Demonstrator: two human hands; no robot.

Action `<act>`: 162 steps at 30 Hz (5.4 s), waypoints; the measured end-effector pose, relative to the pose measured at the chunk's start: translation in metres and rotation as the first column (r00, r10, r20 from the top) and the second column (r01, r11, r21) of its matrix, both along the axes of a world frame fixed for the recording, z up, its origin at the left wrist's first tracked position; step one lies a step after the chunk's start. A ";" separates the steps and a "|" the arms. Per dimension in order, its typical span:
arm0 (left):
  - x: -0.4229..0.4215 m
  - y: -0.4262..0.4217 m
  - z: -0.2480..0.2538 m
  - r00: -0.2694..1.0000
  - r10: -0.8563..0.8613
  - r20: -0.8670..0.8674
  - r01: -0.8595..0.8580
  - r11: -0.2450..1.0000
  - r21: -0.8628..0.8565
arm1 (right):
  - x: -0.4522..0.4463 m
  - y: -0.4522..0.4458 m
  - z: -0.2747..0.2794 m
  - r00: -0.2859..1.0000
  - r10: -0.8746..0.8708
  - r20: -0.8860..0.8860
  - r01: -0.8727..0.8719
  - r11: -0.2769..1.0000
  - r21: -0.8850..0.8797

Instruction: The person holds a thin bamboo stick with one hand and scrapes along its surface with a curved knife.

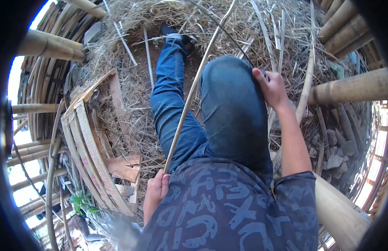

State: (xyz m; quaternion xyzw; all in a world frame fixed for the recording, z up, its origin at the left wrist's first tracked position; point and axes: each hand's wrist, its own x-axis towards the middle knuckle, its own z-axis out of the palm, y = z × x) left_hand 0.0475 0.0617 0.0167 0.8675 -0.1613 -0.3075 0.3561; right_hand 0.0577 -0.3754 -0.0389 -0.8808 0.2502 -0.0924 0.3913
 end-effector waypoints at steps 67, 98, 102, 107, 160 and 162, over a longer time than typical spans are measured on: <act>-0.030 0.014 0.033 0.972 -0.182 0.149 0.170 0.981 0.093 | 0.005 0.064 0.016 0.999 0.036 0.017 -0.032 0.984 -0.173; -0.052 0.060 0.074 0.993 -0.050 0.104 0.027 0.978 0.207 | -0.008 0.085 0.042 0.999 0.023 0.023 -0.015 0.946 -0.323; -0.059 0.054 0.055 0.999 -0.017 0.029 0.014 0.992 0.127 | -0.013 0.067 0.033 0.996 0.064 -0.067 -0.087 0.896 -0.436; -0.060 0.060 0.046 1.000 -0.028 0.009 0.027 0.992 0.127 | -0.008 0.051 0.006 0.999 0.014 0.043 0.007 0.898 -0.441; 0.047 -0.101 0.002 0.984 0.020 -0.176 -0.056 0.978 -0.202 | 0.036 0.023 -0.004 0.961 0.034 0.276 -0.118 0.948 0.296; 0.053 -0.112 -0.003 0.964 0.018 -0.265 -0.088 0.963 -0.255 | 0.031 0.030 0.009 0.982 0.121 0.148 -0.139 0.983 0.117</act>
